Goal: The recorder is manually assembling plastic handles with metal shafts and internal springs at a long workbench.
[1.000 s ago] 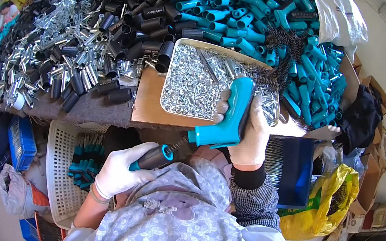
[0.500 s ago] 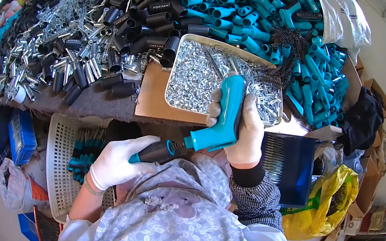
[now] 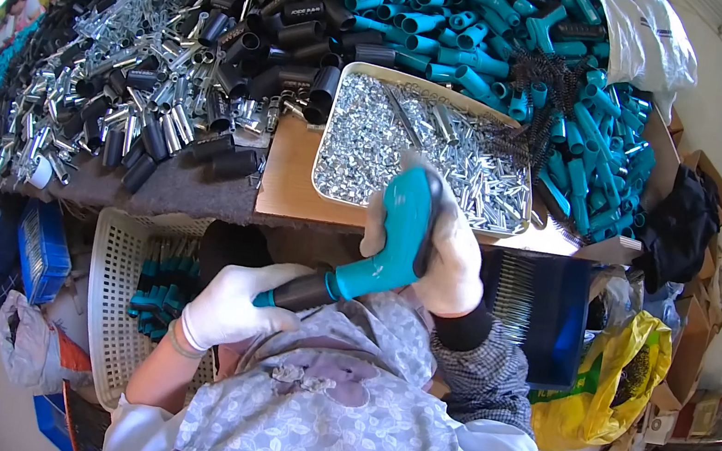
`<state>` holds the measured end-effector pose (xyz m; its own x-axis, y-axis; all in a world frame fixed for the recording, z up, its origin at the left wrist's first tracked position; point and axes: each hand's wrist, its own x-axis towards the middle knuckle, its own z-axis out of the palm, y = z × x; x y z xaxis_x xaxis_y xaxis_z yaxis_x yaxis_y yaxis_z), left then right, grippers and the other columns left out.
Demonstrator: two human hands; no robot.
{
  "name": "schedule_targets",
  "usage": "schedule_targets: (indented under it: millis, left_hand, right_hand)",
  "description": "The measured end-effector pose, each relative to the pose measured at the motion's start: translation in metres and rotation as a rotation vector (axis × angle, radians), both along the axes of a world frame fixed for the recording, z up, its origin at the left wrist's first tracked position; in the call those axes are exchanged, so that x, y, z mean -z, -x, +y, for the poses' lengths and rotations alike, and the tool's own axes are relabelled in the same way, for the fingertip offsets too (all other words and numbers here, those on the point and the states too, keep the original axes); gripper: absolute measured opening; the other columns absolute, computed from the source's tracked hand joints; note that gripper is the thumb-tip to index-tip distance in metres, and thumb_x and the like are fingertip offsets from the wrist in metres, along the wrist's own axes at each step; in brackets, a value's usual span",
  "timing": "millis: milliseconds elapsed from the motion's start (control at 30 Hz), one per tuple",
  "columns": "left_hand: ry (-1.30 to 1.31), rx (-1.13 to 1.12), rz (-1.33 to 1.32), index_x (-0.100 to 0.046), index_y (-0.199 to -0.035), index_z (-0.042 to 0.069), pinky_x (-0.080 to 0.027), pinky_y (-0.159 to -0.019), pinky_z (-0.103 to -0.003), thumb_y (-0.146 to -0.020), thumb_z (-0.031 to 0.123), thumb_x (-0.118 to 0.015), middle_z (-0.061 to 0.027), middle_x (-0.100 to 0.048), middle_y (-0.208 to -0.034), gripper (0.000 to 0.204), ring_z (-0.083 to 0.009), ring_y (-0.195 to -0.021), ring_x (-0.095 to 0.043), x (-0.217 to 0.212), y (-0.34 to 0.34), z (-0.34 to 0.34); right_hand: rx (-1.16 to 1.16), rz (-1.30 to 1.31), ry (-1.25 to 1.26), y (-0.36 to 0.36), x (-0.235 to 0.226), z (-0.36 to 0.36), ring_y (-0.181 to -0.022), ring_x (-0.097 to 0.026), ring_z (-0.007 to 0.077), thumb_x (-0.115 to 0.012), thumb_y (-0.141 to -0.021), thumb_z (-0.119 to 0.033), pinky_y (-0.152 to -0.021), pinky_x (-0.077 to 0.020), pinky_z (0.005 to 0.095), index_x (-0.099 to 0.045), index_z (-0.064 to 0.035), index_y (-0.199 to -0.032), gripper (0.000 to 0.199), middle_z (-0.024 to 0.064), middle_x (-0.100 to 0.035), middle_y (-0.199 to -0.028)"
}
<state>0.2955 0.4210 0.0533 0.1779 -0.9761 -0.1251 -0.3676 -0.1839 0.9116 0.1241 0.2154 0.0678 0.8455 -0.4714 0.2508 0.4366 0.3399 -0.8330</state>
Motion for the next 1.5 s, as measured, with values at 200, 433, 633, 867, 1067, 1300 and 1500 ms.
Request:
schedule_targets:
  millis: [200,433,633,867,1067,1300,1500]
  left_hand:
    - [0.06,-0.109,-0.1,-0.064,-0.128,0.001,-0.055,-0.083,-0.032,-0.074,0.017,-0.083,-0.0173,-0.072,-0.102,0.06,-0.0179,-0.089,-0.071,-0.006,-0.003,0.011]
    - [-0.045,0.051,-0.285,-0.065,-0.129,0.004,-0.056,-0.085,-0.036,-0.076,0.021,-0.083,-0.0198,-0.073,-0.109,0.058,-0.0299,-0.094,-0.073,-0.012,-0.009,0.006]
    - [-0.328,0.182,0.237,-0.061,-0.134,-0.001,-0.055,-0.083,-0.032,-0.085,0.023,-0.077,-0.0068,-0.073,-0.098,0.057,-0.0135,-0.084,-0.065,0.012,-0.033,0.01]
    - [-0.349,0.4,0.216,-0.062,-0.133,0.0,-0.054,-0.076,-0.033,-0.089,0.027,-0.07,-0.0097,-0.073,-0.094,0.052,-0.0171,-0.081,-0.065,0.012,-0.031,0.003]
    - [-0.041,0.341,-0.465,-0.06,-0.135,0.008,-0.056,-0.065,-0.038,-0.088,0.04,-0.071,-0.0144,-0.073,-0.087,0.058,-0.0283,-0.07,-0.071,-0.006,-0.023,0.006]
    - [0.509,0.243,-1.299,-0.063,-0.115,0.01,-0.055,-0.056,-0.036,-0.09,0.02,-0.057,-0.0054,-0.064,-0.079,0.027,-0.0235,-0.07,-0.068,-0.057,-0.027,-0.006]
    - [-0.166,0.31,-0.996,-0.067,-0.101,0.007,-0.058,-0.075,-0.045,-0.08,0.021,-0.071,-0.0137,-0.073,-0.089,0.026,-0.0329,-0.086,-0.073,-0.062,-0.028,0.0]
  right_hand:
    - [-0.346,0.271,0.186,0.022,-0.01,-0.022,-0.113,-0.062,0.0219,-0.07,-0.094,-0.046,-0.096,-0.0509,0.0362,-0.052,0.003,-0.142,0.071,0.0159,-0.064,-0.124]
    - [-0.311,0.436,0.931,0.009,0.006,-0.009,-0.076,-0.069,0.0208,-0.075,-0.083,-0.019,-0.071,-0.0565,0.0355,-0.065,-0.0109,-0.133,0.052,0.0106,-0.071,-0.094]
    - [0.143,-0.239,2.018,0.001,0.009,0.001,-0.075,-0.058,0.0216,-0.065,-0.078,-0.02,-0.072,-0.0512,0.0366,-0.067,-0.0149,-0.119,0.041,0.0045,-0.057,-0.084]
    - [0.033,-0.399,2.01,0.005,0.009,-0.002,-0.081,-0.059,0.0204,-0.064,-0.075,-0.022,-0.082,-0.0527,0.0369,-0.07,-0.0191,-0.114,0.039,0.0029,-0.057,-0.091]
    - [-0.092,0.175,1.391,0.015,0.029,0.002,-0.075,-0.068,0.0269,-0.081,-0.075,-0.021,-0.069,-0.0559,0.0345,-0.071,-0.0114,-0.117,0.044,0.0078,-0.068,-0.089]
    - [-0.593,0.461,-0.072,0.014,0.04,0.004,-0.074,-0.067,0.0216,-0.071,-0.072,-0.009,-0.071,-0.0577,0.0342,-0.059,0.0075,-0.126,0.058,0.0136,-0.068,-0.089]
    - [-0.021,0.307,1.297,0.0,0.006,0.024,-0.071,-0.069,0.0293,-0.081,-0.069,-0.013,-0.066,-0.0559,0.0358,-0.069,-0.0042,-0.118,0.052,0.0144,-0.068,-0.088]
